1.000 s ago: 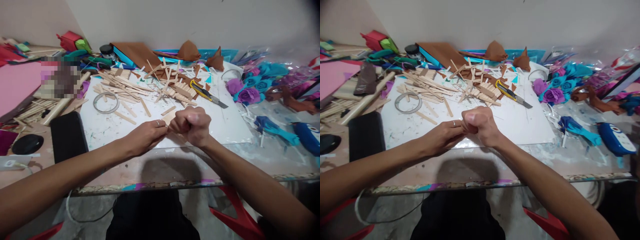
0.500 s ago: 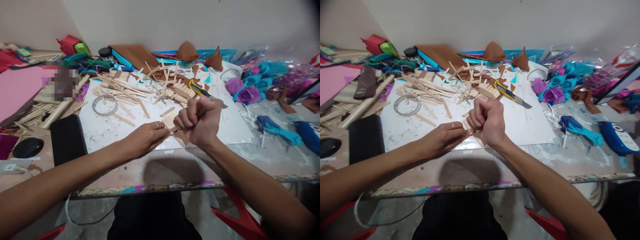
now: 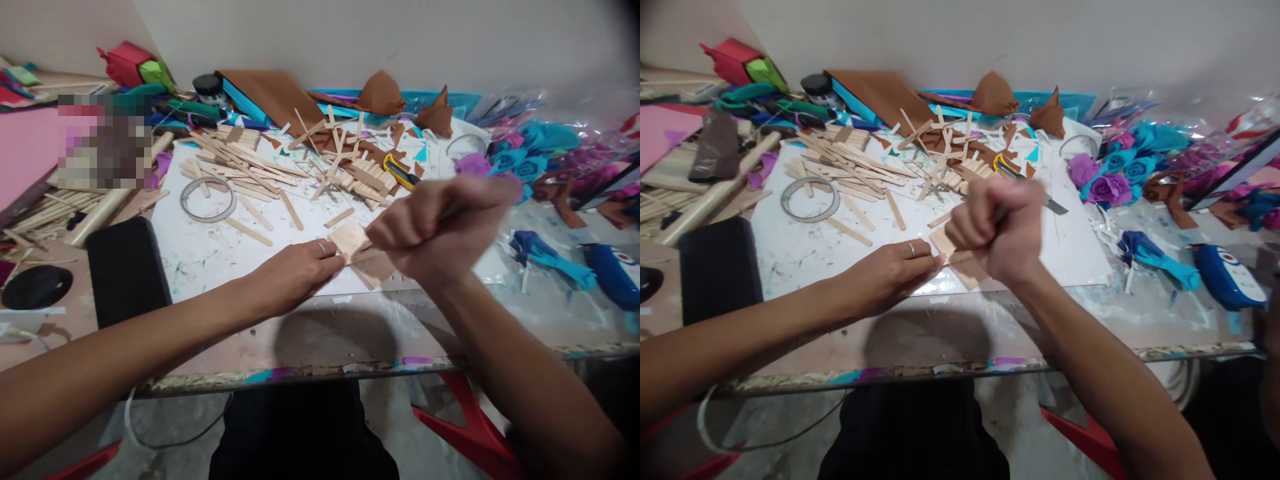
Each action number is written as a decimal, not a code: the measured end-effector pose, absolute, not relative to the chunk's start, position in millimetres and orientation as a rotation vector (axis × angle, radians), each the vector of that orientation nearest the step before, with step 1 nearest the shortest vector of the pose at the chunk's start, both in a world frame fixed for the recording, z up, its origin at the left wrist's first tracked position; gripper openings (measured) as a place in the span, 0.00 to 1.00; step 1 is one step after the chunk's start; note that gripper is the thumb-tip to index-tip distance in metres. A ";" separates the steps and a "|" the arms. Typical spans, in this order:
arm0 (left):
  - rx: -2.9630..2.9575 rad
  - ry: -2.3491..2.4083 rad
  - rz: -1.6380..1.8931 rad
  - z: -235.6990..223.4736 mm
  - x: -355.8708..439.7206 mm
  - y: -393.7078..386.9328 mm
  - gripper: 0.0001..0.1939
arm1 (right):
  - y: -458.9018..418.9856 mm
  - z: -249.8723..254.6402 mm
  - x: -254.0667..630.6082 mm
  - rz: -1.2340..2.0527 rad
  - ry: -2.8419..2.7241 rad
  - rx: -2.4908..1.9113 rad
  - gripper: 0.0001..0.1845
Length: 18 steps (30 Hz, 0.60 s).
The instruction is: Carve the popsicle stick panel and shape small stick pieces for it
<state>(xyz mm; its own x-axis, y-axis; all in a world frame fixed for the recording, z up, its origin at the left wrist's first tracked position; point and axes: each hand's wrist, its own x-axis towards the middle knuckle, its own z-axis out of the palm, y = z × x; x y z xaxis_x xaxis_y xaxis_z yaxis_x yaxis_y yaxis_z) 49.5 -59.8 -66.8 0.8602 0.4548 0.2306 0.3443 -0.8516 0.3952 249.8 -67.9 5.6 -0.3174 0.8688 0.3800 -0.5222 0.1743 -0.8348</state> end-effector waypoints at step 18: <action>2.672 0.587 0.592 -76.5 50.2 -59.3 0.11 | -68.6 -20.3 240.9 1.543 -1.275 -0.480 0.26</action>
<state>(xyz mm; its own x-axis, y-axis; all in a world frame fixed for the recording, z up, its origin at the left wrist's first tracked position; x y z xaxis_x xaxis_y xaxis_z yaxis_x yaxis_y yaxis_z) 50.2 -59.3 -76.5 0.8277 0.4599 0.3217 0.3181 -0.8566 0.4063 240.9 -68.6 -20.3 -0.3886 0.8745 0.2904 -0.4503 0.0947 -0.8879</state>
